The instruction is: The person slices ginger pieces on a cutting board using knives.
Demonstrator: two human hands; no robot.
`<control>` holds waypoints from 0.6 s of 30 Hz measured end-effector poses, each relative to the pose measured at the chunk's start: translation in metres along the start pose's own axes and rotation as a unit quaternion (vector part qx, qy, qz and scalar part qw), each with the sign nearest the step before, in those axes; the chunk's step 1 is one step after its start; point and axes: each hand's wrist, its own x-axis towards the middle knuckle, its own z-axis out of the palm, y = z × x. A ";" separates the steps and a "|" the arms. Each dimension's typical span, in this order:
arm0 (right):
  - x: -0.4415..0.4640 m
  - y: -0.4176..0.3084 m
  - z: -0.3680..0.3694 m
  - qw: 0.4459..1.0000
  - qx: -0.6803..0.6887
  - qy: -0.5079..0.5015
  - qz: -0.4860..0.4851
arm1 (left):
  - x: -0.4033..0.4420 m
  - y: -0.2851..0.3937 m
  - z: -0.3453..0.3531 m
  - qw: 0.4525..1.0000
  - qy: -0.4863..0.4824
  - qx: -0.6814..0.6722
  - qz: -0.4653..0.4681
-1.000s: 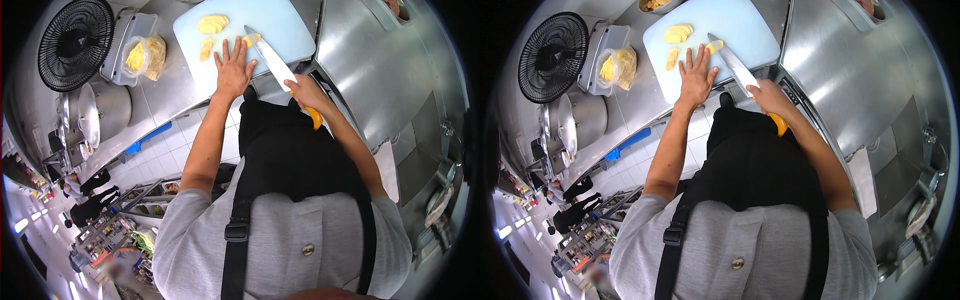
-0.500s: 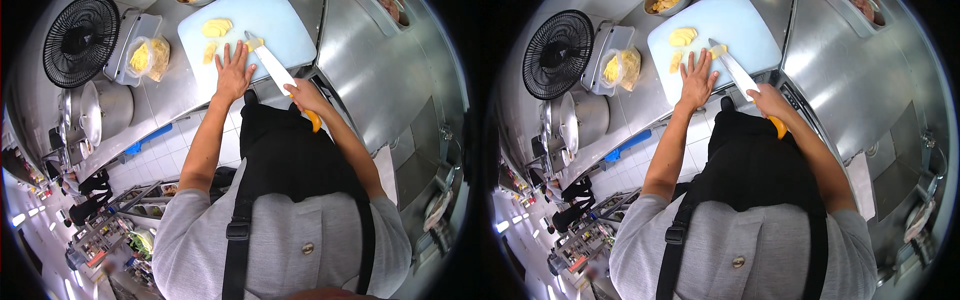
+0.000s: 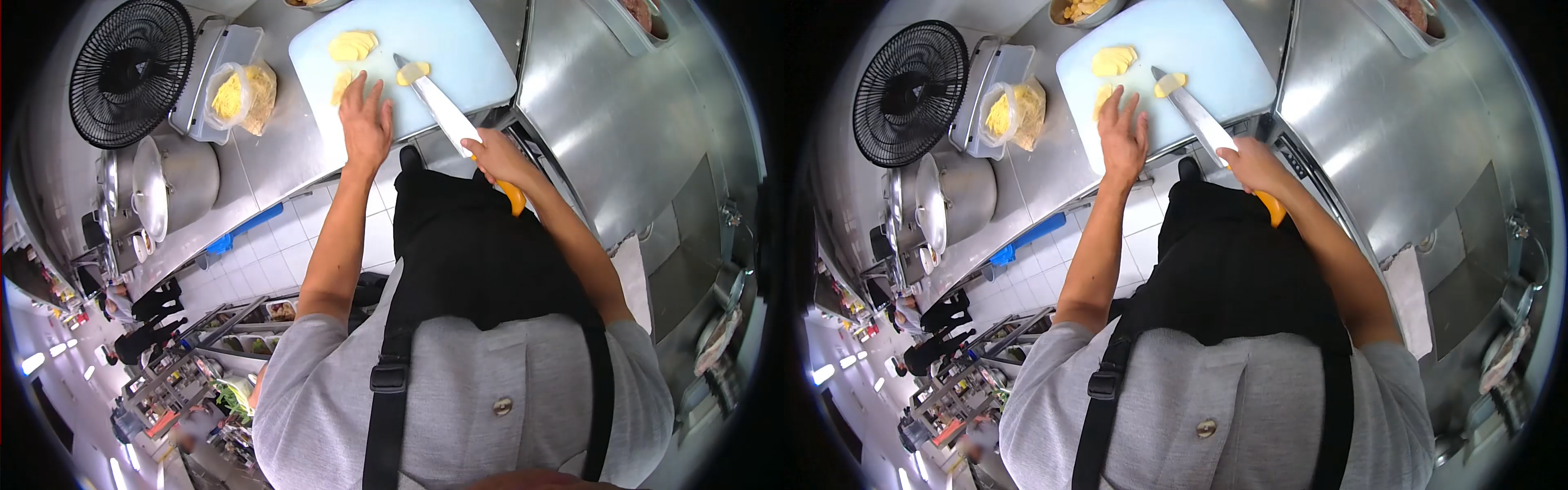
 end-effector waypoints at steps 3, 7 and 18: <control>0.009 -0.006 0.000 1.000 -0.029 0.000 -0.006 | 0.006 0.006 -0.008 0.995 0.091 -0.013 -0.029; 0.010 -0.005 -0.003 0.999 -0.030 -0.022 0.000 | 0.020 0.003 -0.007 0.992 0.112 -0.010 -0.052; 0.001 -0.015 0.003 0.995 -0.088 -0.016 -0.037 | 0.039 0.019 0.009 0.993 0.063 -0.007 -0.103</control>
